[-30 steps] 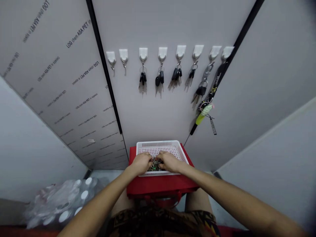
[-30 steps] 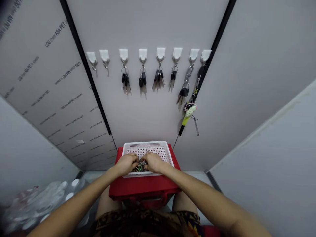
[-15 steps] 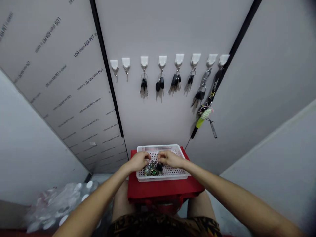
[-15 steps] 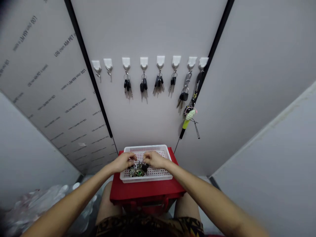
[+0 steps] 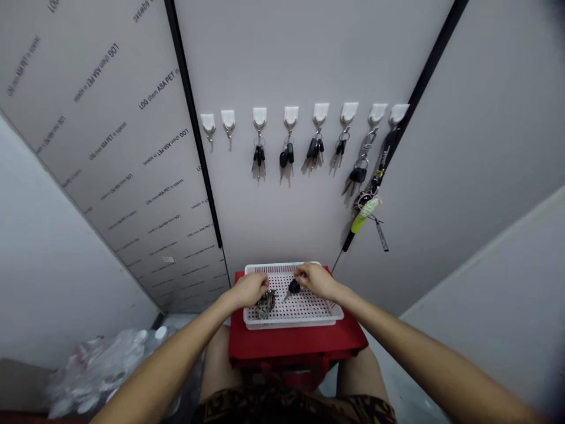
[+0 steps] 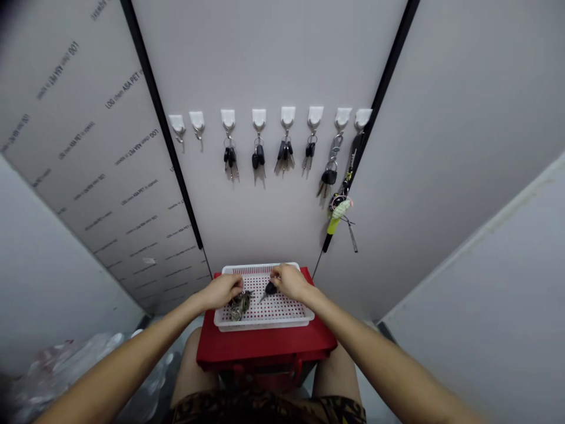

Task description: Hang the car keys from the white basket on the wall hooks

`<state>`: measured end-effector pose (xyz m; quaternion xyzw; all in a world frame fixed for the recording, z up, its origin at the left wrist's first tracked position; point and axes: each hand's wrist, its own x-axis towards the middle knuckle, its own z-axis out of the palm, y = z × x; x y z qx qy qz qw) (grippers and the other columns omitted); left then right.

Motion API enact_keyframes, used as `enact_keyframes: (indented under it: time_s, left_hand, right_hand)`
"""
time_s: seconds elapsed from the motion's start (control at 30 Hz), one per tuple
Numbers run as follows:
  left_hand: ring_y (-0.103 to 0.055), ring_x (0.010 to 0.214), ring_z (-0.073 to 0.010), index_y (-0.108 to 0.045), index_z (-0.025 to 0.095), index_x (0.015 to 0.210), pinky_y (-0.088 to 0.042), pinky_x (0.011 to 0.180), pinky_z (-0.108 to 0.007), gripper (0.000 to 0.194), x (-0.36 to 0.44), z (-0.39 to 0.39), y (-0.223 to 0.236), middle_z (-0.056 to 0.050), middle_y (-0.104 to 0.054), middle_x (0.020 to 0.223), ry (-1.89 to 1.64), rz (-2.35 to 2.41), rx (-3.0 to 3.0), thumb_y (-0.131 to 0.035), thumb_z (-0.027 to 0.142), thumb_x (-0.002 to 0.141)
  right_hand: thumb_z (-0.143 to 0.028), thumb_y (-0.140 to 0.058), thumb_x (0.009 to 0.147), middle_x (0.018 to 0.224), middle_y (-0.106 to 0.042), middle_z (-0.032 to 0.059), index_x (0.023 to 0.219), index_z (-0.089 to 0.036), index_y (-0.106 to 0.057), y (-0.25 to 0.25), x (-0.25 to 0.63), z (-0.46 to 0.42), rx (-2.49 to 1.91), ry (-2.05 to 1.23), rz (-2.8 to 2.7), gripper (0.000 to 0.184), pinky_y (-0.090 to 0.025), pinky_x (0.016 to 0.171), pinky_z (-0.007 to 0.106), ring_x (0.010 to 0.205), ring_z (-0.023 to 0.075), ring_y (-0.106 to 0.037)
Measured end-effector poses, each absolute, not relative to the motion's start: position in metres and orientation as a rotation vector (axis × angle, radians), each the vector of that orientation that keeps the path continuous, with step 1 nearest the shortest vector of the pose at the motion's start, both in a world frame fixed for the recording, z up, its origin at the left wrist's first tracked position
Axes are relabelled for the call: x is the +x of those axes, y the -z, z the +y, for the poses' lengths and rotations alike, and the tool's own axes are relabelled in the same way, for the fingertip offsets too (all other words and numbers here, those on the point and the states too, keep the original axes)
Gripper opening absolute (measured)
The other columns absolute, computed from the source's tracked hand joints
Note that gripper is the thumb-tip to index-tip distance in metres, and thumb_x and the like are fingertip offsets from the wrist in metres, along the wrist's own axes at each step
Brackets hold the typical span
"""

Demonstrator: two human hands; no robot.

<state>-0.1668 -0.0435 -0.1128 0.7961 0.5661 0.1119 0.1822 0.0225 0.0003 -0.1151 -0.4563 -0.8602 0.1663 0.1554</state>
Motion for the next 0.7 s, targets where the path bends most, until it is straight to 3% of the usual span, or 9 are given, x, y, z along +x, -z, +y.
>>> enact_keyframes:
  time_s: [0.1, 0.2, 0.3, 0.43, 0.57, 0.7]
  left_hand:
    - [-0.043, 0.055, -0.0095, -0.047, 0.016, 0.063, -0.032, 0.051, -0.019, 0.012, -0.17, -0.038, 0.102, 0.001, -0.05, 0.057, -0.528, 1.525, 2.098, -0.035, 0.018, 0.064]
    - [-0.042, 0.052, -0.0078, -0.043, 0.015, 0.062, -0.033, 0.051, -0.019, 0.008, -0.17, -0.033, 0.092, 0.004, -0.045, 0.052, -0.674, 1.389, 1.904, -0.037, 0.019, 0.064]
    - [-0.04, 0.047, -0.0061, -0.04, 0.015, 0.061, -0.033, 0.048, -0.018, 0.005, -0.168, -0.03, 0.082, 0.006, -0.041, 0.048, -0.79, 1.226, 1.682, -0.038, 0.019, 0.063]
    - [-0.038, 0.044, -0.0036, -0.042, 0.013, 0.064, -0.031, 0.046, -0.017, 0.009, -0.172, -0.029, 0.066, 0.006, -0.043, 0.053, -0.874, 1.131, 1.516, -0.046, 0.015, 0.056]
    - [-0.039, 0.048, -0.0036, -0.046, 0.012, 0.067, -0.031, 0.049, -0.017, 0.02, -0.184, -0.027, 0.047, 0.004, -0.046, 0.058, -0.94, 1.164, 1.54, -0.049, 0.005, 0.048]
    - [-0.041, 0.051, -0.0051, -0.046, 0.013, 0.061, -0.032, 0.049, -0.017, 0.018, -0.191, -0.019, 0.013, 0.004, -0.045, 0.055, -1.13, 1.239, 1.709, -0.044, 0.0, 0.048]
  right_hand:
    - [-0.023, -0.043, 0.064, 0.088, -0.054, 0.0082, 0.086, -0.013, -0.053, 0.106, 0.013, -0.01, -1.193, -0.504, -2.375, 0.027, -0.033, 0.074, 0.027, 0.082, 0.0156, -0.047]
    - [-0.027, -0.043, 0.064, 0.093, -0.053, 0.0064, 0.095, -0.015, -0.048, 0.095, -0.004, -0.019, -1.028, -0.76, -2.317, 0.033, -0.034, 0.075, 0.025, 0.084, 0.0137, -0.047]
    - [-0.026, -0.044, 0.063, 0.076, -0.056, 0.0019, 0.081, -0.015, -0.052, 0.088, -0.019, -0.02, -0.987, -0.889, -2.291, 0.022, -0.036, 0.066, 0.023, 0.07, 0.0115, -0.049]
    - [-0.025, -0.041, 0.065, 0.054, -0.047, -0.0027, 0.061, -0.013, -0.049, 0.08, -0.028, -0.01, -1.008, -1.012, -2.128, 0.015, -0.034, 0.052, 0.019, 0.052, 0.0071, -0.042]
    - [-0.026, -0.041, 0.065, 0.049, -0.042, -0.0043, 0.058, -0.013, -0.046, 0.064, -0.031, 0.001, -0.974, -1.095, -1.967, 0.016, -0.031, 0.046, 0.018, 0.046, 0.0052, -0.037]
    - [-0.023, -0.045, 0.062, 0.061, -0.051, -0.0011, 0.07, -0.014, -0.051, 0.038, -0.042, 0.008, -0.847, -1.01, -1.969, 0.013, -0.035, 0.052, 0.02, 0.055, 0.0073, -0.044]
